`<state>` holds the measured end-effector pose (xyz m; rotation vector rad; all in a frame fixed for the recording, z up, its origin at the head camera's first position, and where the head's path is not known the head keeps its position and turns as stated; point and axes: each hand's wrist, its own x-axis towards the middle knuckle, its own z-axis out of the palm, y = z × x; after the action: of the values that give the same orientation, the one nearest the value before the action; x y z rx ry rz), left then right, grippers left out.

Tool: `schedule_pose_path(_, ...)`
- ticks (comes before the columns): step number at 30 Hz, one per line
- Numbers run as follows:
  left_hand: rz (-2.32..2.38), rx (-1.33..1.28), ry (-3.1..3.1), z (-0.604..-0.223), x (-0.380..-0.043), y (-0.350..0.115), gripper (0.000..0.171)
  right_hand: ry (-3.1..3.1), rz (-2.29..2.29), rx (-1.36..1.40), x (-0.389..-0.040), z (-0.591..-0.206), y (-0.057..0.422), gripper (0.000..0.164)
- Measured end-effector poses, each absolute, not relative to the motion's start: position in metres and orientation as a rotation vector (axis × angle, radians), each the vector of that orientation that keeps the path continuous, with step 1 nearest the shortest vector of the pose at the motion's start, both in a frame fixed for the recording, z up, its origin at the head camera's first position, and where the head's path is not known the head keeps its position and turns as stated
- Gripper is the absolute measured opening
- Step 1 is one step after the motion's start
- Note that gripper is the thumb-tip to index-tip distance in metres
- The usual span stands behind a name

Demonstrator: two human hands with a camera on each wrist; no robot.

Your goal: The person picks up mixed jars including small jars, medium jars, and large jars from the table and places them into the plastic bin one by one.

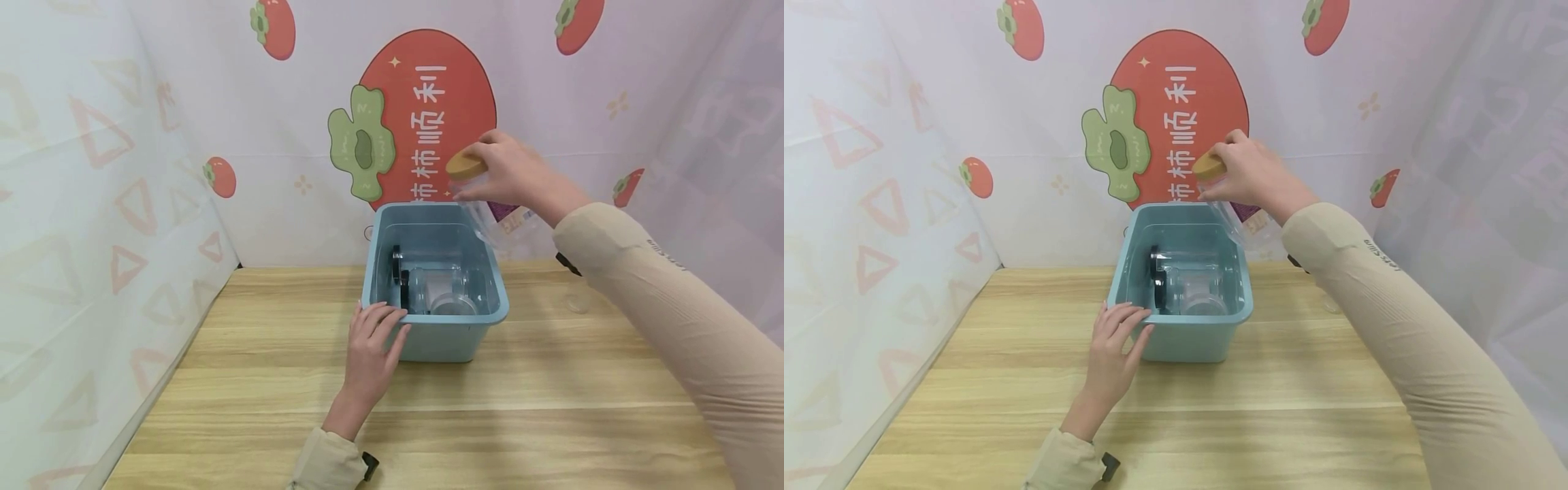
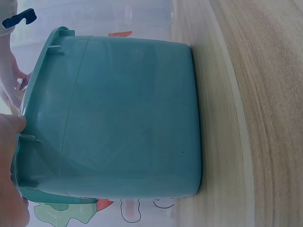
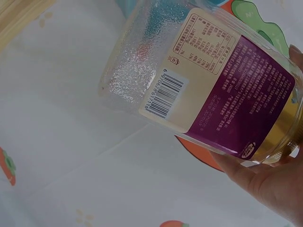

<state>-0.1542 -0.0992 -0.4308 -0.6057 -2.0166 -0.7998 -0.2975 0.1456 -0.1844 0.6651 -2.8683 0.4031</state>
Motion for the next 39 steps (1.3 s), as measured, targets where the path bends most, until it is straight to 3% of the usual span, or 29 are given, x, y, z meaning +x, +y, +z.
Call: schedule_pose_path(39, -0.786, -0.608, -2.021, -0.430, -0.156, -0.100, 0.027, -2.894, 0.380, 0.724, -0.306, -0.202, 0.110, 0.080)
